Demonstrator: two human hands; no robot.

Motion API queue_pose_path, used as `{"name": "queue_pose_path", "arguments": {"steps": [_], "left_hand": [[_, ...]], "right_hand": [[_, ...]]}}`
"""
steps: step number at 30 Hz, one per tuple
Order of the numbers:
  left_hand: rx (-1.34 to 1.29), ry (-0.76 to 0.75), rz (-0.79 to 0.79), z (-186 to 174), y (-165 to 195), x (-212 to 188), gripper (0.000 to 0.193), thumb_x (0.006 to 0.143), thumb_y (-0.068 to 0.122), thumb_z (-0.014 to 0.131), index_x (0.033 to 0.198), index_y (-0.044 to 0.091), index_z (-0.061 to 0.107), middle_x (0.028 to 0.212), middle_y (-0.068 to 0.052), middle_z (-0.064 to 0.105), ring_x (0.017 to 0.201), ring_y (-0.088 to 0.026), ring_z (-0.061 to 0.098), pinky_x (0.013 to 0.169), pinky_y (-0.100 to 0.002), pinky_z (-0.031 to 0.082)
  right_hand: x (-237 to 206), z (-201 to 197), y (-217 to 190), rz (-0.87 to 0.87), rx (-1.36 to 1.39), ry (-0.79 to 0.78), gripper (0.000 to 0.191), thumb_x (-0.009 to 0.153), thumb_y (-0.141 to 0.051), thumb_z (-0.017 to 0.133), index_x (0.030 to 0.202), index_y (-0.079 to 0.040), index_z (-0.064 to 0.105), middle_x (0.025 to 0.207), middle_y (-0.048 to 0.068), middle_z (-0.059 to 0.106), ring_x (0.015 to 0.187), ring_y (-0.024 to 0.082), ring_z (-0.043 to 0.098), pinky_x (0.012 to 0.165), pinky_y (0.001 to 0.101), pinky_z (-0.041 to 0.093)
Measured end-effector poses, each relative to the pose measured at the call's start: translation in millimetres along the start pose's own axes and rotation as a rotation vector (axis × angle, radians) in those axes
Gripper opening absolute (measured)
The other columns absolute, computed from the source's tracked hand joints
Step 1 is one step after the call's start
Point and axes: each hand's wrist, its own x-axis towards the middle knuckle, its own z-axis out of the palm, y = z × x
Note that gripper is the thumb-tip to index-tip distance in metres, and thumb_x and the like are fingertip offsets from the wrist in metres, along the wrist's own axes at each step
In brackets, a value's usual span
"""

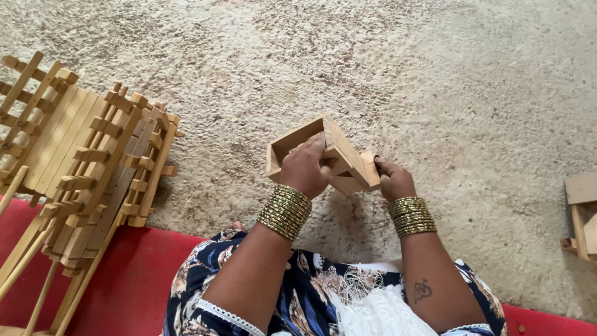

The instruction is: The person assembles a small wooden stool by hand, fitting the legs into the seat frame and pressing them into place. They repeatedly rotate and adjust the stool to check the fit of each leg.

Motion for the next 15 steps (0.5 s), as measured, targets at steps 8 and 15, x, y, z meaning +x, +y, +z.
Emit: {"name": "queue_pose_path", "arguments": {"steps": [8,15], "left_hand": [[-0.086,0.033,-0.17,-6.2,-14.2,3.7,0.063,0.08,0.014,0.067,0.141,0.004,0.051,0.145,-0.012,0.053,0.129,-0.024,0.055,0.111,-0.036,0.041],[-0.104,0.043,-0.089,-4.8,-9.4,2.5,0.065,0.08,0.017,0.068,0.141,0.002,0.049,0.143,-0.014,0.054,0.129,-0.025,0.056,0.112,-0.038,0.04]], "right_hand": [[-25.4,-38.3,-48.5,0.03,-0.118,-0.113,0.038,0.09,0.0,0.054,0.119,-0.011,0.075,0.106,0.013,0.077,0.083,0.021,0.073,0.078,0.0339,0.058],[-28.9,-27.3,-45.0,-0.032,-0.088,0.044,0.034,0.091,0.001,0.055,0.115,-0.009,0.076,0.109,0.014,0.077,0.091,0.024,0.074,0.085,0.0358,0.059]]}}
